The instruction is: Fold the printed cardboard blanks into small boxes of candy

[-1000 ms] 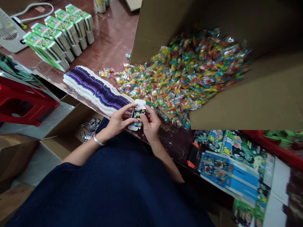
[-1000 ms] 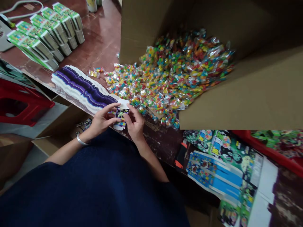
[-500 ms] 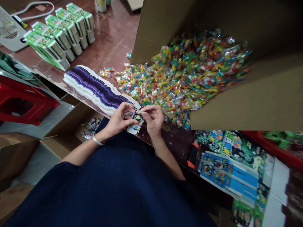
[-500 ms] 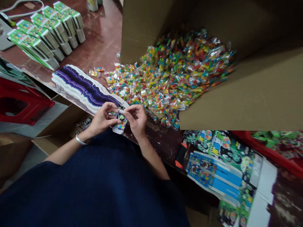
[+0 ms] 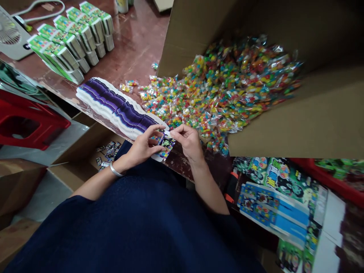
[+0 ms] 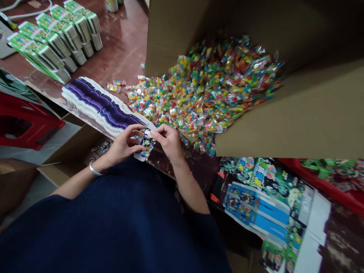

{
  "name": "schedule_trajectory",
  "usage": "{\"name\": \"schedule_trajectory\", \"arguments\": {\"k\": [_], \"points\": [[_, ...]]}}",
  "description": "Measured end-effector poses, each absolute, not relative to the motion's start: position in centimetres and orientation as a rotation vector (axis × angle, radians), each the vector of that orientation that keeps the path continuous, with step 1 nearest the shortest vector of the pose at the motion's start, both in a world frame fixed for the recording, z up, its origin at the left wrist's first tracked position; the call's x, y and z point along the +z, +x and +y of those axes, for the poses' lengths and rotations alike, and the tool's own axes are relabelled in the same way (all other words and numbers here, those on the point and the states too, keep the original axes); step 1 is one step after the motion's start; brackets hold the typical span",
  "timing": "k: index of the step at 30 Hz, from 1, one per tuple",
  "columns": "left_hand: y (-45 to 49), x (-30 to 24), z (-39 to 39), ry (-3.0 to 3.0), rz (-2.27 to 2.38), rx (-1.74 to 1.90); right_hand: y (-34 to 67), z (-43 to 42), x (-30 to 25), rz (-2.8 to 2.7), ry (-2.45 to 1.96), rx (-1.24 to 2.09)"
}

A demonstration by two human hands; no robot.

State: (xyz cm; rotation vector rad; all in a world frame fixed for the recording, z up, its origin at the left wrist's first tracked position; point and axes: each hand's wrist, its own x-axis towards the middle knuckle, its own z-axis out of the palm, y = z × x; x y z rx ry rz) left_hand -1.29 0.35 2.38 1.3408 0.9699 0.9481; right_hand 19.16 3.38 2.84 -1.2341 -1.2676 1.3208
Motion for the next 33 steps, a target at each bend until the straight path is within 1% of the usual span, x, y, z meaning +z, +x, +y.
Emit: {"name": "schedule_trajectory", "arguments": {"k": [2,6,8,14,18,20,23,24,29,33], "points": [[-1.3,2.3,0.3,1.329,0.959,0.939,19.1,3.1,2.9,-1.324,-1.231,1.261],[-1.3,2.5,0.4,1.286,0.950,0.946,18.8,1.8,2.6,-1.477,-1.172,1.027],[-1.3,2.5,0.3,1.267,0.947,0.951,18.8,1.0,2.0,-1.502,-1.154,0.977],[-0.9,1.5,-0.4,1.248,0.965,0.921,18.3,-1.3,0.5,-1.446,-1.221,1.012],[-0.9,1.2,-0.6,1.249,0.954,0.886,19.6,-0.8,0.4,-1.456,-1.221,1.110],[-1.2,1.3,-0.5,1.269,0.987,0.876,21.4,0.4,0.0,-1.502,-1.351,1.048],[-1.6,1.6,-0.3,1.320,1.104,0.887,24.2,2.5,-1.3,-1.620,-1.707,0.596],[-1.7,1.6,-0.3,1.331,1.129,0.898,24.9,3.1,-1.7,-1.709,-1.765,0.534],[-2.2,1.6,0.4,1.282,1.094,0.942,25.3,4.5,-2.7,-1.967,-1.864,0.513],[-2.7,1.5,1.0,1.282,0.988,0.793,24.9,4.6,-2.0,-2.091,-1.891,0.516]]}}
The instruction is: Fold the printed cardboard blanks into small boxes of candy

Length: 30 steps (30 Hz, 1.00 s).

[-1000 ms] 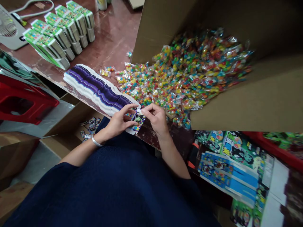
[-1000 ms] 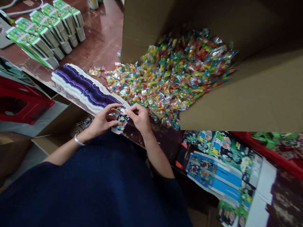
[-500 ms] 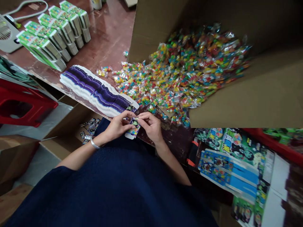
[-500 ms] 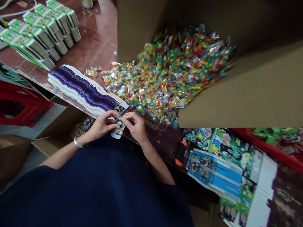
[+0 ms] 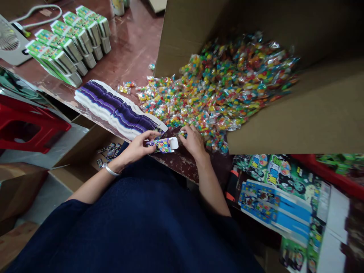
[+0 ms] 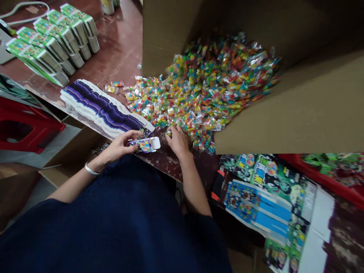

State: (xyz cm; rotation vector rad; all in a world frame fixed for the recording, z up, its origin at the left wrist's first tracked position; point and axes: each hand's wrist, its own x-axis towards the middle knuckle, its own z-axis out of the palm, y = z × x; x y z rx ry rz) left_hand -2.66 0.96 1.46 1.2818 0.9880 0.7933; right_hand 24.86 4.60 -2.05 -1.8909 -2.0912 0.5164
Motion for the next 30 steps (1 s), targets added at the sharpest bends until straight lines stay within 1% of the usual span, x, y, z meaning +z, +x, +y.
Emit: {"name": "schedule_trajectory", "arguments": {"k": [3,8,11,14,17,23,30], "points": [[-2.7,1.1,1.1,1.234,0.934,0.728,25.3,4.4,-1.4,-2.040,-1.803,0.533],[-2.0,0.4,0.6,1.271,0.982,0.815,24.6,3.2,1.8,-1.419,-1.526,0.614],[-1.3,0.4,0.4,1.409,1.040,0.815,22.9,2.3,4.4,-1.276,-1.362,0.622],[-0.6,0.8,0.2,1.521,1.074,0.785,21.2,1.9,5.7,-1.334,-1.331,0.625],[-0.3,1.4,0.2,1.566,1.085,0.802,20.2,1.8,5.7,-1.466,-1.363,0.616],[-0.1,1.3,-0.1,1.457,1.088,0.912,20.2,2.1,5.6,-1.751,-1.314,0.492],[0.4,0.5,-0.6,1.431,1.067,1.051,21.5,2.6,5.6,-1.843,-1.237,0.753]]}}
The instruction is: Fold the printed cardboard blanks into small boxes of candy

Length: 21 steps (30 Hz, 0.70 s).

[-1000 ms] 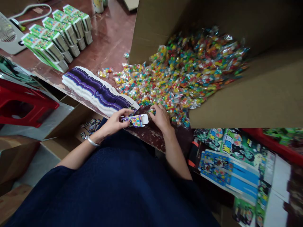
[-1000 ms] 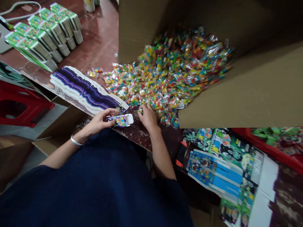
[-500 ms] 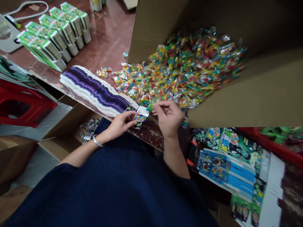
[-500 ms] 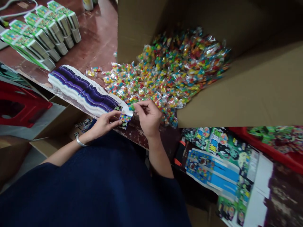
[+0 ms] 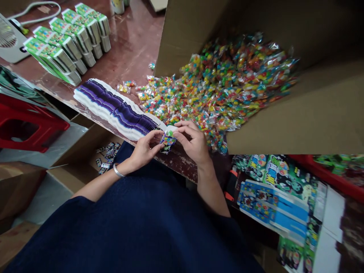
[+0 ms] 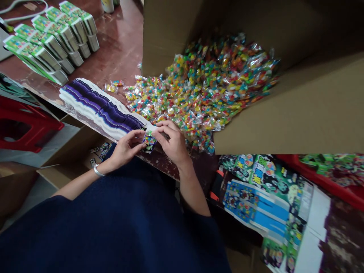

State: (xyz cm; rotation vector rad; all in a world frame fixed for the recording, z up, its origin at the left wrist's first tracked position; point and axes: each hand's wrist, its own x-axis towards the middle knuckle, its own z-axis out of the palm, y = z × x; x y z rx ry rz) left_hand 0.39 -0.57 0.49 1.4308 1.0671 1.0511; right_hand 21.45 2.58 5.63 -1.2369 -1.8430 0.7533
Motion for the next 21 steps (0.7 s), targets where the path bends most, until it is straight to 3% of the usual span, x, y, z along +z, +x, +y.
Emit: {"name": "schedule_trajectory", "arguments": {"k": [10,15,21], "points": [[0.3,0.9,-1.3,1.558,1.062,1.083,22.1,3.5,5.5,-2.025,-1.123,1.103],[0.1,1.4,-0.6,1.390,0.997,1.068,21.5,2.5,4.4,-1.481,-1.278,0.975],[0.1,1.5,-0.4,1.243,0.913,1.071,19.5,-0.3,1.6,-1.398,-1.237,0.957]]}}
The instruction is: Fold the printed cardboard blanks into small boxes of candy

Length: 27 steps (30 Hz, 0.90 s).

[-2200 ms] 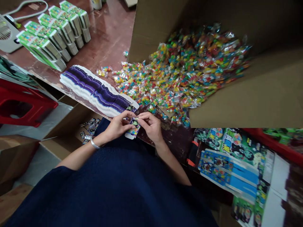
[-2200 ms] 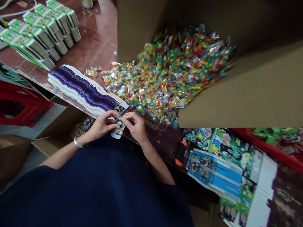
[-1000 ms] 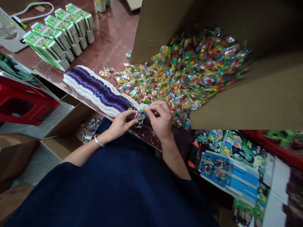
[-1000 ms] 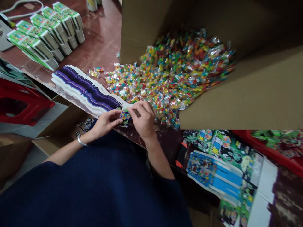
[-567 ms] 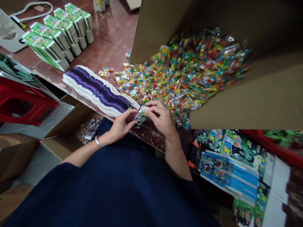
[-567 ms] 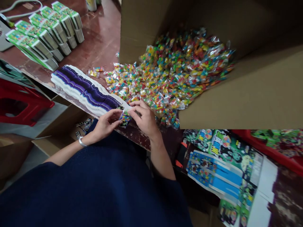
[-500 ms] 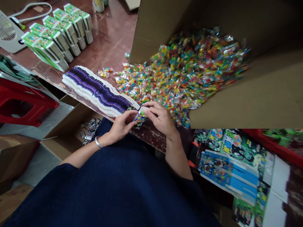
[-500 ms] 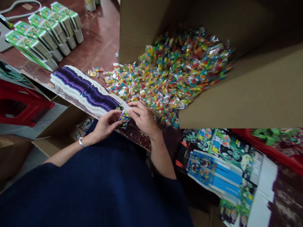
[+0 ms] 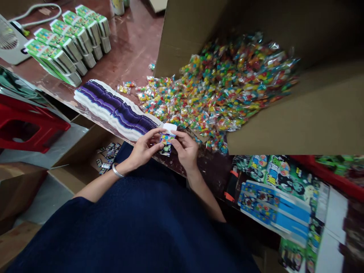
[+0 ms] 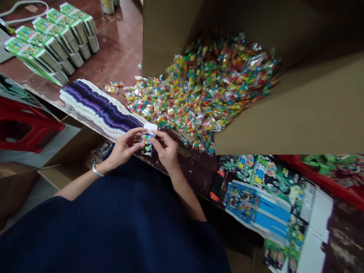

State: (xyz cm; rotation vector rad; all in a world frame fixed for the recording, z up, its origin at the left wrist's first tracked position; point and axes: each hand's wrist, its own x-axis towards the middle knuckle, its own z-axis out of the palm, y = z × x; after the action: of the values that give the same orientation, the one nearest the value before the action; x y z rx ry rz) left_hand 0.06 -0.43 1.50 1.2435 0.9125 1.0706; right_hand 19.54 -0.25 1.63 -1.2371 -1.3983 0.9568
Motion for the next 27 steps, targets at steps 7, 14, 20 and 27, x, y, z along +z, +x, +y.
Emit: {"name": "schedule_trajectory", "arguments": {"k": [7,14,20,27], "points": [[0.2,1.4,-0.1,1.099,0.855,1.006,18.3,-0.4,0.5,-1.361,-1.204,0.857],[0.1,1.2,-0.2,1.128,0.894,1.089,18.0,0.9,2.5,-1.277,-1.173,1.103],[-0.4,1.8,-0.4,1.400,0.971,1.087,19.5,2.4,3.0,-1.254,-1.240,1.338],[-1.0,1.9,-0.4,1.417,0.950,1.020,19.8,2.9,3.5,-1.348,-1.221,1.289]]}}
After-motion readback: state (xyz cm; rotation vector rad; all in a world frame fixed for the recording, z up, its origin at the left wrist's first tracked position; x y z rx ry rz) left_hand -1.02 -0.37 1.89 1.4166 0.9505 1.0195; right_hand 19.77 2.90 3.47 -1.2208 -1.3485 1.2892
